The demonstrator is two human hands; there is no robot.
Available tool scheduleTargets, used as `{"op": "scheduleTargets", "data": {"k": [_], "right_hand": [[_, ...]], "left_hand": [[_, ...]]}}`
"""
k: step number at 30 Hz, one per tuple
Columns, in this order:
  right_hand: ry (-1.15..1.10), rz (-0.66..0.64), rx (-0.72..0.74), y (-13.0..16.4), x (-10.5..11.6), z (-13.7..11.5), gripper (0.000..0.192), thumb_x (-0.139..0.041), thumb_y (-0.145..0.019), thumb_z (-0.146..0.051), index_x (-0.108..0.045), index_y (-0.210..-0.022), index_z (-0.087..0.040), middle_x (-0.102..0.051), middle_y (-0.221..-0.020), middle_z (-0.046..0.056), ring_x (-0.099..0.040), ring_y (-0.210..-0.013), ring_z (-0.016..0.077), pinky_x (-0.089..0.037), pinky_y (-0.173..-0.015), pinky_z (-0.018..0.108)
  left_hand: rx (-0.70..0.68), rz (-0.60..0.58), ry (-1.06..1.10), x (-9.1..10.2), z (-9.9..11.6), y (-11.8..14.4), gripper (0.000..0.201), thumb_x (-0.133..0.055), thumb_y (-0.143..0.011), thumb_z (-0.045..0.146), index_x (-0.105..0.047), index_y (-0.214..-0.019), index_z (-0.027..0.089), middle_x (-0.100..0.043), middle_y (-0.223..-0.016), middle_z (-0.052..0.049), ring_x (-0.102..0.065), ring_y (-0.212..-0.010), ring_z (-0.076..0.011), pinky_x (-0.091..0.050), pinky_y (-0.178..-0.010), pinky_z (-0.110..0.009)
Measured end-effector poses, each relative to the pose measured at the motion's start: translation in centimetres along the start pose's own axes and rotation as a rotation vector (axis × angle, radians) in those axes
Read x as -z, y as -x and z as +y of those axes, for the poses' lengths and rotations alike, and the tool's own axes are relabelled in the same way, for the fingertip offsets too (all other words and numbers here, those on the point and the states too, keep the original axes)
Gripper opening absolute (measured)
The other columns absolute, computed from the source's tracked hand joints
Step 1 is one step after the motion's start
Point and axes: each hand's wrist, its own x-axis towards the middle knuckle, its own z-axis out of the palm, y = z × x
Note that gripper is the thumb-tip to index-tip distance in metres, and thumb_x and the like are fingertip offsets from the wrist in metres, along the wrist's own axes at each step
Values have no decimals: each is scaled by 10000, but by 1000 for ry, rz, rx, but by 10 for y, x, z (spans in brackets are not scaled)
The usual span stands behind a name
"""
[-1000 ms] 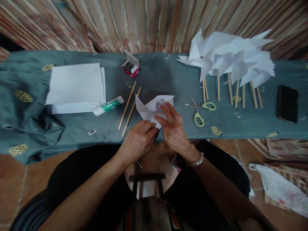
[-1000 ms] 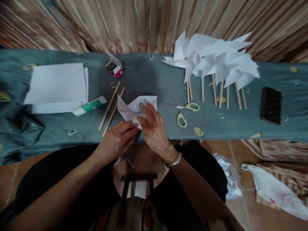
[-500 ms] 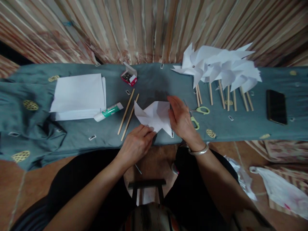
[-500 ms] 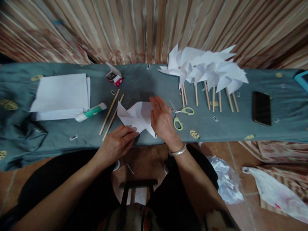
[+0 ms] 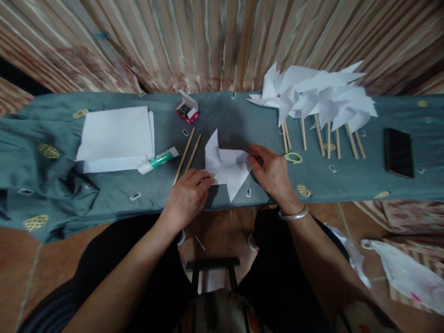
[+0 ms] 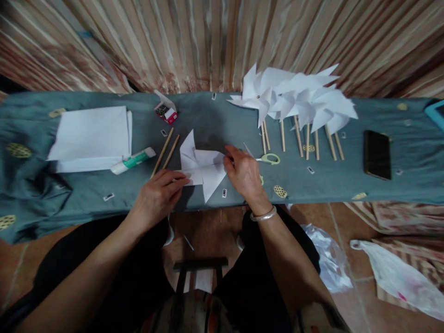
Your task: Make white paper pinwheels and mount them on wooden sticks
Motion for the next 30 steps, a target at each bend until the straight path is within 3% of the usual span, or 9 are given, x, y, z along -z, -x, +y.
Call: {"op": "scheduleTargets", "data": {"k": [5, 9, 14, 20, 24, 30], "right_hand": [[9, 16, -68, 20, 10, 3, 342, -531, -886, -260, -691, -1170, -159, -775, -941, 92, -730, -861, 247, -570, -825, 404], [27, 10, -103, 36, 15, 4, 344, -552, -891, -287, -689, -1179, -159, -779, -915, 87, -738, -836, 247, -576, -782, 381], [53, 2, -81, 52, 14, 1, 326, -562, -898, -317, -698, -1156, -171, -780, -850, 79, -737, -758, 242, -569, -705, 349], [78, 4, -64, 62, 14, 1, 315, -556, -905, -353, -704, -1123, -181, -765, -775, 58, -726, -707, 241, -557, -657, 342], [40, 21, -60, 62, 20, 3, 317, -557, -905, -329, -692, -1146, -172, -768, -857, 75, -718, -780, 245, -573, -742, 377], [-61, 36, 145, 58, 32, 1, 296, -455, -954, -213, -693, -1129, -205, -724, -1158, 89, -649, -1110, 246, -511, -997, 450]], "left_hand": [[24, 28, 20, 1, -3, -2, 282, -512, -865, 27, -669, -1078, 125, -687, -1069, -108, -616, -996, -238, -573, -883, -400], [-13, 93, 98, 0, 10, -2, 232, -555, -891, 105, -642, -1104, 133, -675, -1068, -122, -603, -975, -239, -554, -856, -397], [-81, -49, 131, -7, 36, -1, 218, -620, -904, 270, -642, -1076, 138, -676, -1019, -110, -601, -936, -242, -531, -799, -390], [-69, -85, 54, -17, 40, 1, 163, -584, -914, 187, -650, -1055, 139, -679, -1042, -110, -614, -944, -236, -531, -796, -372], [-60, -84, 59, -17, 38, 0, 134, -591, -913, 183, -658, -1016, 131, -679, -1018, -105, -621, -923, -221, -551, -798, -347], [-79, -49, 35, -16, 40, -1, 146, -544, -946, 180, -663, -1011, 129, -696, -1002, -85, -642, -903, -199, -572, -784, -321]]}}
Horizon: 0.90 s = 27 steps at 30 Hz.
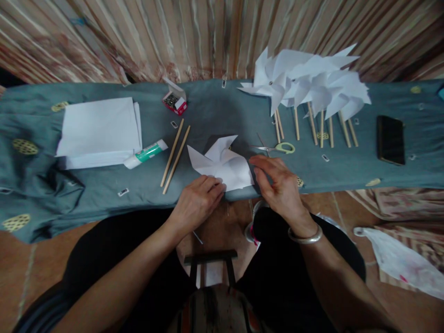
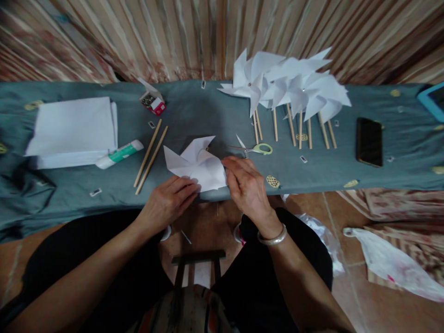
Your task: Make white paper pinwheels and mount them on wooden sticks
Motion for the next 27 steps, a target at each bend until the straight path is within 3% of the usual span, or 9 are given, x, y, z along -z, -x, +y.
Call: {"op": "scheduleTargets", "data": {"k": [3, 7, 10, 15, 21, 27], "right_hand": [[-37, -57, 43, 0, 1, 2, 325, -438, -935, -157, -700, -1112, -231, -665, -1277, 80, -604, -1202, 249, -485, -1040, 491], [-46, -145, 66, 0, 2, 11, 438, -445, -830, -59, -693, -1128, -262, -415, -1550, 18, -331, -1465, 273, -343, -1159, 572], [-45, -221, 41, 1, 2, 17, 478, -448, -786, -34, -699, -1114, -274, -339, -1594, -15, -225, -1511, 282, -285, -1179, 610], [-31, -242, 10, 2, 0, 19, 407, -482, -803, -53, -713, -1064, -263, -366, -1583, 5, -238, -1506, 302, -289, -1158, 650], [-153, -227, -12, -2, -4, 19, 357, -648, -808, -126, -704, -1120, -292, -397, -1566, 31, -298, -1485, 290, -273, -1187, 614], [-242, -231, -34, -10, -7, 17, 240, -721, -811, -200, -750, -1026, -304, -467, -1524, 24, -385, -1443, 293, -338, -1162, 597]], "left_hand": [[-8, 15, -24, 1, 0, 0, 154, -522, -951, 160, -665, -1003, 128, -706, -984, -86, -650, -891, -197, -576, -779, -332], [-16, 26, -36, 3, -1, 1, 152, -521, -939, 131, -666, -980, 116, -712, -962, -95, -658, -852, -198, -576, -749, -335], [-13, 24, -36, 4, -1, 1, 160, -513, -938, 124, -665, -985, 111, -711, -959, -97, -659, -845, -195, -579, -747, -335], [-4, 2, -51, 4, -2, 1, 162, -507, -948, 146, -662, -991, 124, -708, -963, -89, -656, -849, -189, -572, -749, -325], [-7, 1, -49, 4, 0, 1, 127, -545, -927, 130, -661, -977, 114, -706, -953, -83, -645, -854, -205, -561, -747, -330], [9, -41, -53, 5, 1, 0, 150, -516, -945, 144, -665, -958, 137, -702, -938, -76, -639, -848, -195, -555, -745, -332]]}}
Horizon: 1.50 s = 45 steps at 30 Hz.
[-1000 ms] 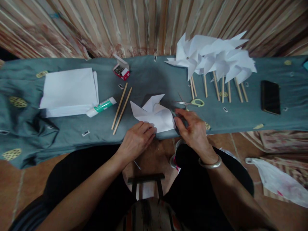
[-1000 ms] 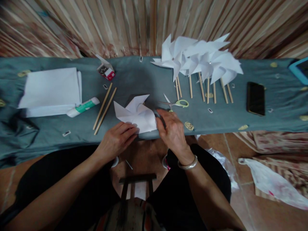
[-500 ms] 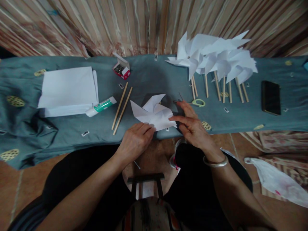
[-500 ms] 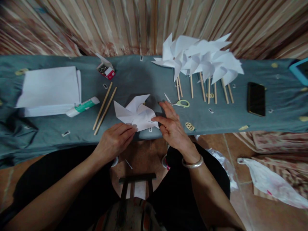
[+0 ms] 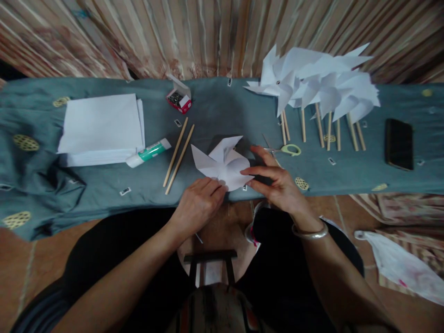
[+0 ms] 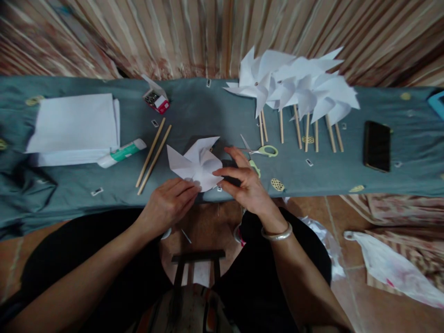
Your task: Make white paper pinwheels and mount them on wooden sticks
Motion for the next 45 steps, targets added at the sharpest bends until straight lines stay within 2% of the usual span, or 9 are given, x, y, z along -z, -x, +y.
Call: {"op": "scheduleTargets", "data": {"k": [5, 9, 14, 19, 24, 32, 45], "right_hand": [[-90, -10, -24, -4, 2, -2, 267, -732, -799, -203, -735, -1047, -302, -452, -1534, 18, -405, -1432, 288, -327, -1174, 581], [-147, -38, -39, -5, 3, 0, 182, -712, -818, -227, -742, -984, -296, -450, -1534, 8, -408, -1431, 269, -300, -1194, 559], [-113, -51, -24, -9, 1, -2, 104, -680, -855, -296, -742, -938, -279, -484, -1508, 15, -441, -1408, 275, -343, -1174, 547], [-61, -13, -6, -13, -5, -8, 62, -666, -863, -277, -728, -872, -274, -559, -1430, 24, -420, -1421, 282, -342, -1172, 560], [26, 57, 27, -16, -20, -11, 58, -669, -859, -255, -725, -849, -268, -526, -1460, 20, -332, -1470, 290, -339, -1173, 571], [49, 186, 29, -18, -42, -7, 40, -679, -841, -239, -712, -827, -258, -482, -1492, 24, -309, -1475, 307, -309, -1186, 566], [89, 215, -18, -18, -52, -7, 19, -693, -826, -236, -696, -807, -240, -490, -1482, 32, -320, -1469, 309, -311, -1181, 569]], "left_hand": [[1, 4, 12, 1, 0, 0, 155, -511, -947, 142, -663, -969, 135, -706, -959, -78, -635, -858, -200, -552, -754, -338], [-3, 19, 41, 3, 0, 0, 124, -543, -928, 132, -657, -975, 113, -703, -941, -83, -627, -832, -219, -545, -723, -349], [13, -29, 59, 3, 1, -1, 123, -541, -932, 141, -653, -977, 123, -697, -960, -83, -619, -859, -220, -541, -739, -353], [17, -39, 47, 2, 2, -1, 142, -522, -945, 153, -659, -976, 132, -697, -970, -79, -617, -864, -211, -547, -756, -347], [0, -11, 39, 1, 2, -1, 152, -517, -949, 162, -662, -971, 121, -694, -942, -81, -619, -861, -219, -551, -737, -348], [-2, 2, 40, 1, 2, 1, 147, -547, -938, 163, -669, -995, 105, -700, -936, -75, -628, -862, -218, -562, -735, -338], [2, -22, 42, 2, 2, 2, 166, -529, -947, 164, -669, -1011, 103, -696, -927, -81, -619, -845, -205, -556, -730, -332]]}}
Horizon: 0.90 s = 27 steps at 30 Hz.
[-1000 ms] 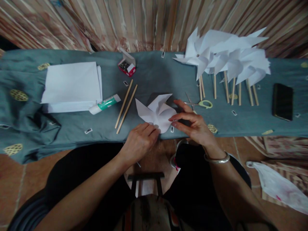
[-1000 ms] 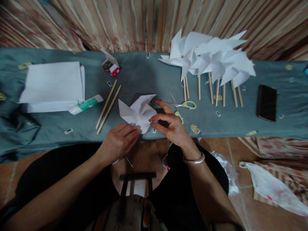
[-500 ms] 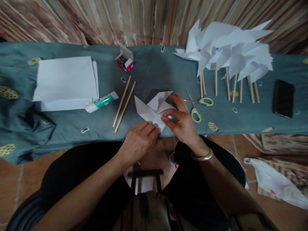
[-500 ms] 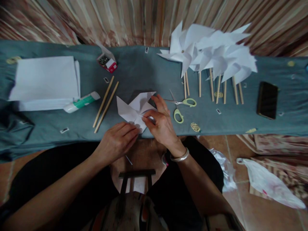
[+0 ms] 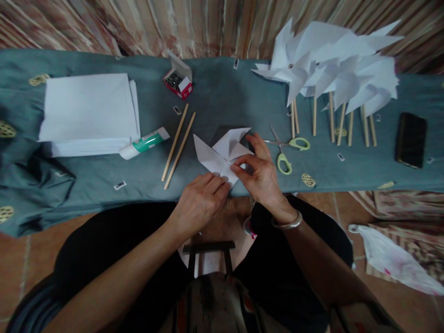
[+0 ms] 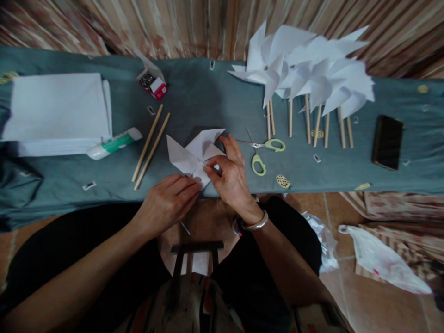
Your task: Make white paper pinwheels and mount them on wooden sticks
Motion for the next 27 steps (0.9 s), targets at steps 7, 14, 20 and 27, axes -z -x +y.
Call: {"op": "scheduleTargets", "data": {"k": [7, 14, 20, 27], "right_hand": [[6, -4, -41, 0, 0, -1, 35, -705, -814, -238, -680, -793, -225, -499, -1475, 44, -342, -1455, 320, -308, -1172, 585], [-32, 25, -58, 0, -1, -1, 68, -717, -793, -236, -655, -766, -235, -515, -1461, 35, -348, -1451, 317, -287, -1186, 584], [-32, 14, -56, 1, -1, -4, 85, -716, -791, -198, -644, -778, -242, -512, -1466, 25, -334, -1459, 303, -287, -1190, 575], [-12, 18, -64, 2, -1, -5, 87, -695, -807, -188, -636, -782, -247, -509, -1467, 23, -328, -1464, 286, -302, -1184, 566]], "left_hand": [[-2, -2, 6, 0, 0, 0, 159, -537, -940, 156, -665, -1017, 101, -692, -925, -79, -614, -842, -210, -558, -714, -339], [-3, 0, -3, -2, -1, 1, 168, -521, -951, 165, -655, -1038, 110, -696, -956, -85, -624, -874, -210, -559, -734, -338], [-5, 20, 9, -3, 1, 1, 203, -521, -948, 157, -637, -1105, 98, -689, -1131, -117, -631, -922, -221, -558, -765, -353], [-17, 13, 20, -5, 0, 0, 228, -521, -951, 170, -627, -1135, 88, -691, -1150, -128, -625, -966, -239, -544, -794, -372]]}}
